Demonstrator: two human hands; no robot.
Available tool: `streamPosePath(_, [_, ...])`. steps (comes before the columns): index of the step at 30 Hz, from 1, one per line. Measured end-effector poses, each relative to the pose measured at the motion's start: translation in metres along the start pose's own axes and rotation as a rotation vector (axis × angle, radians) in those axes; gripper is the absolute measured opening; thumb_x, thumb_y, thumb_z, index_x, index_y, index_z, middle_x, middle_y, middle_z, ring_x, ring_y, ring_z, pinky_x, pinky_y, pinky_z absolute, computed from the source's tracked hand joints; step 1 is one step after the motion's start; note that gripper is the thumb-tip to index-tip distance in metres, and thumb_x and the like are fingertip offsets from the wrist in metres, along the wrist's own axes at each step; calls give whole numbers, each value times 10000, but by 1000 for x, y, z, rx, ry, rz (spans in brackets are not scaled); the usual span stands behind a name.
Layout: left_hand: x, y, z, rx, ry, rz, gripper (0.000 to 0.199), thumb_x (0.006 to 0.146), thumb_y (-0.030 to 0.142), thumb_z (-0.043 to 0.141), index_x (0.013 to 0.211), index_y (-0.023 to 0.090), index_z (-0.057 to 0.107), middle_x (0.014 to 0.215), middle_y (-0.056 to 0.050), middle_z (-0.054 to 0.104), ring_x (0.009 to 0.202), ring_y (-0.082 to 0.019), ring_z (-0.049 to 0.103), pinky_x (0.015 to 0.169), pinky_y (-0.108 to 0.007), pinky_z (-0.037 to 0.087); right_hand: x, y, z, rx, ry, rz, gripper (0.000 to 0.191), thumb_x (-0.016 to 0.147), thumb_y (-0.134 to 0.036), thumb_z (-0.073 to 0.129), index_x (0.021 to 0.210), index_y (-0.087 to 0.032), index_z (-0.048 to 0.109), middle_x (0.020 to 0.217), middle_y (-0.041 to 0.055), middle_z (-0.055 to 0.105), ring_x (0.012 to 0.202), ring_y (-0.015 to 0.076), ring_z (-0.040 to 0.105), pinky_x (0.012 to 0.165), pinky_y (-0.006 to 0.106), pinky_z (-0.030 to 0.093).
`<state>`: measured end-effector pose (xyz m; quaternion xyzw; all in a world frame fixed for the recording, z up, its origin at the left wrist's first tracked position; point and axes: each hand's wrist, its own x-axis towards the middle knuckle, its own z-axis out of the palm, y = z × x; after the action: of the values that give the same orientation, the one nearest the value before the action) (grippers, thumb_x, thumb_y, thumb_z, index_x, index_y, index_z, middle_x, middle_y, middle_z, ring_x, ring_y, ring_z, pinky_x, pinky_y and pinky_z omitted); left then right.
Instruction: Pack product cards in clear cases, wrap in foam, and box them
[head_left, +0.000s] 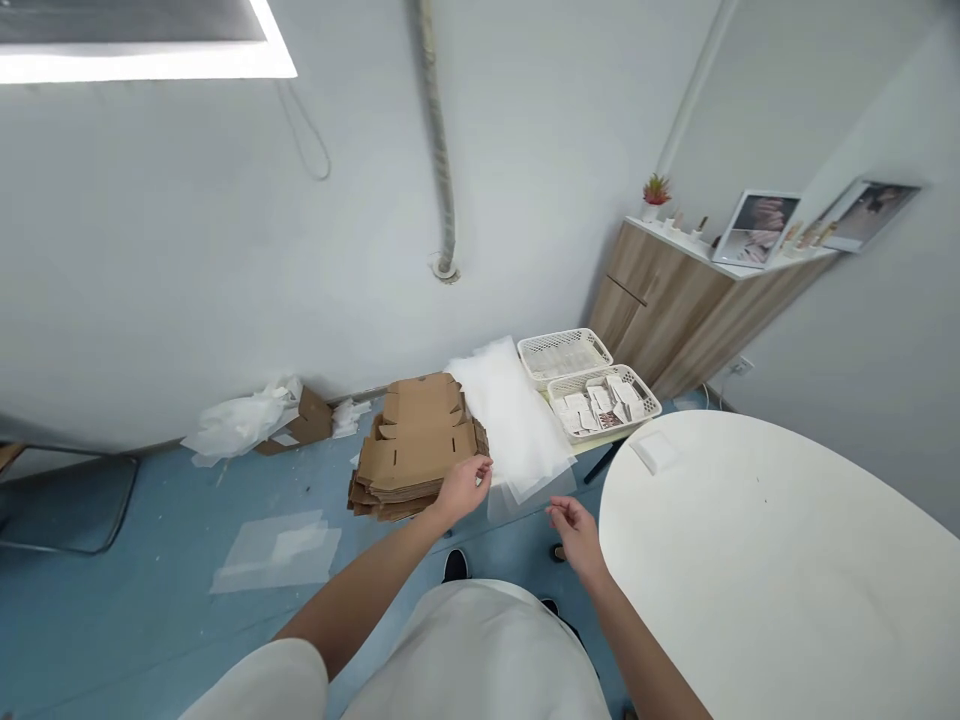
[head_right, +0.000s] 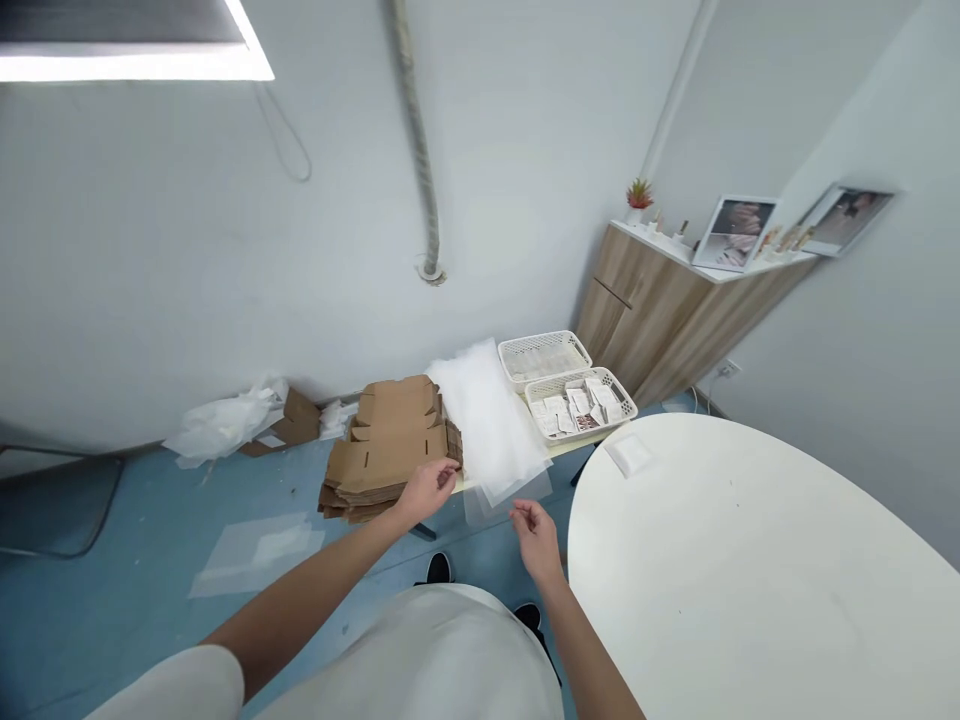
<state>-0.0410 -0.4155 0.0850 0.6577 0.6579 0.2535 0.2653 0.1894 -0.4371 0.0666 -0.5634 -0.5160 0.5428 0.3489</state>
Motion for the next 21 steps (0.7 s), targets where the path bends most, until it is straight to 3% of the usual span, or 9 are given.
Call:
streamPosePath(3, [-9, -36, -29, 68, 20, -73, 236, 798, 248, 435, 979, 184, 574, 934, -56, 652, 872, -181, 599, 776, -279, 459, 19, -10, 37, -131, -74, -50, 421, 751, -425, 470, 1076, -167, 543, 976, 105, 624, 829, 207, 603, 719, 336, 497])
streamPosePath(7, [-15, -79, -61, 197, -37, -156, 253, 781, 269, 480, 997, 173, 572, 1013, -77, 630, 966, -214, 570, 804, -305, 437, 39, -16, 88, -305, -83, -84, 618, 759, -373, 443, 1329, -184, 297, 1141, 119, 541, 783, 184, 598, 643, 310, 503])
streamPosePath(10, [-16, -103, -77, 269, -94, -179, 300, 761, 330, 520, 1010, 174, 580, 1062, -92, 609, 1007, -239, 550, 817, -317, 426, 52, -18, 122, -496, -57, -155, 638, 756, -313, 444, 1353, -181, 258, 1253, 119, 463, 1024, 229, 535, 824, 347, 459])
streamPosePath(12, [-17, -115, -84, 297, -123, -168, 327, 752, 366, 528, 1009, 174, 590, 1075, -100, 600, 1004, -247, 550, 821, -323, 423, 60, -19, 140, -650, -53, -213, 656, 739, -263, 464, 1356, -173, 259, 1341, 114, 376, 1199, 256, 398, 942, 375, 377])
streamPosePath(15, [-17, -127, -92, 321, -190, -155, 362, 723, 396, 555, 1002, 171, 605, 1072, -113, 596, 994, -261, 555, 803, -331, 431, 69, -21, 161, -834, -104, -246, 698, 718, -220, 490, 1366, -162, 238, 1432, 110, 230, 1297, 280, 243, 981, 399, 326])
streamPosePath(21, [-16, -140, -93, 276, -253, -168, 414, 657, 417, 622, 1002, 190, 603, 1055, -108, 598, 965, -270, 568, 751, -317, 448, 72, -24, 182, -1068, -129, -176, 655, 730, -229, 502, 1344, -141, 289, 1436, 155, 212, 1312, 307, 205, 980, 440, 285])
